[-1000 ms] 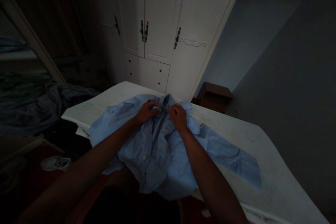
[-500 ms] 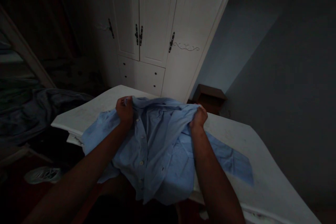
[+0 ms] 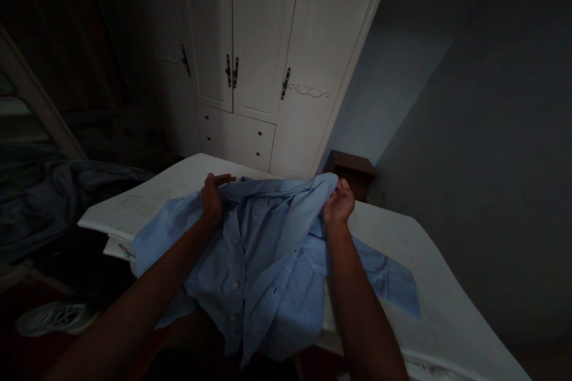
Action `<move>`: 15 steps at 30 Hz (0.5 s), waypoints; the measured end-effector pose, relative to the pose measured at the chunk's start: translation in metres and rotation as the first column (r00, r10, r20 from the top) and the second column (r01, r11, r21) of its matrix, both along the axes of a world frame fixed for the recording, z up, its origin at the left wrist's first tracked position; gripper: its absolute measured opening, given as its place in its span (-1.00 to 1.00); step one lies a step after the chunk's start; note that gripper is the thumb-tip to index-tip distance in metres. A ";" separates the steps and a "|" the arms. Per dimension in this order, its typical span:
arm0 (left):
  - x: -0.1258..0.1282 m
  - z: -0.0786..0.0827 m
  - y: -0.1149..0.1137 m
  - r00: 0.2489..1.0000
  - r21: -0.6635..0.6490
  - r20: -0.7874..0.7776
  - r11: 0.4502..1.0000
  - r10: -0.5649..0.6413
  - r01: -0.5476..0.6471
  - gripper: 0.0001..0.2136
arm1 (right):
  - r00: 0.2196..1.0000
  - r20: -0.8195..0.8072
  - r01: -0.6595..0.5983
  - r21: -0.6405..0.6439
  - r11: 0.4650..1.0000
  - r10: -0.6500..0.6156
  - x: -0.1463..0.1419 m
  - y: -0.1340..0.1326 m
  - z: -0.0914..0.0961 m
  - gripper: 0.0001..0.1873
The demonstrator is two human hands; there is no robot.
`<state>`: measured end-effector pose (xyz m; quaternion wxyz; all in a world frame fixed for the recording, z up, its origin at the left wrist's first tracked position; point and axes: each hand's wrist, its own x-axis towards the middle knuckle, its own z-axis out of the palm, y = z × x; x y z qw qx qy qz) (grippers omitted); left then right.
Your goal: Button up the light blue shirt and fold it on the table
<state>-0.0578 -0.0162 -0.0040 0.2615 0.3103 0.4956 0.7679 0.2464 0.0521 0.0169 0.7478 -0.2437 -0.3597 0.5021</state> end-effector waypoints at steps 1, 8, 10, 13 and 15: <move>0.003 -0.001 -0.002 0.993 0.014 -0.026 0.994 -0.111 0.112 -0.45 | 0.998 0.000 -0.063 0.042 0.997 0.063 -0.003 -0.005 0.005 -0.69; 0.012 -0.020 -0.009 0.584 -0.204 -0.644 0.846 -0.495 0.493 -0.47 | 0.814 0.401 -0.400 -0.137 0.906 0.420 -0.033 -0.018 -0.007 -0.42; 0.008 -0.022 -0.008 0.545 -0.234 -0.687 0.857 -0.480 0.459 -0.41 | 0.760 0.537 -0.328 -0.169 0.929 0.366 -0.039 -0.014 -0.019 -0.48; -0.003 -0.015 -0.009 0.423 -0.354 -0.755 0.855 -0.500 0.379 -0.39 | 0.654 0.737 -0.180 -0.067 0.981 0.170 -0.043 -0.010 -0.029 -0.46; -0.016 -0.006 -0.013 0.218 -0.450 -0.831 0.848 -0.513 0.279 -0.41 | 0.565 0.825 -0.072 0.050 0.996 -0.001 -0.042 -0.010 -0.027 -0.42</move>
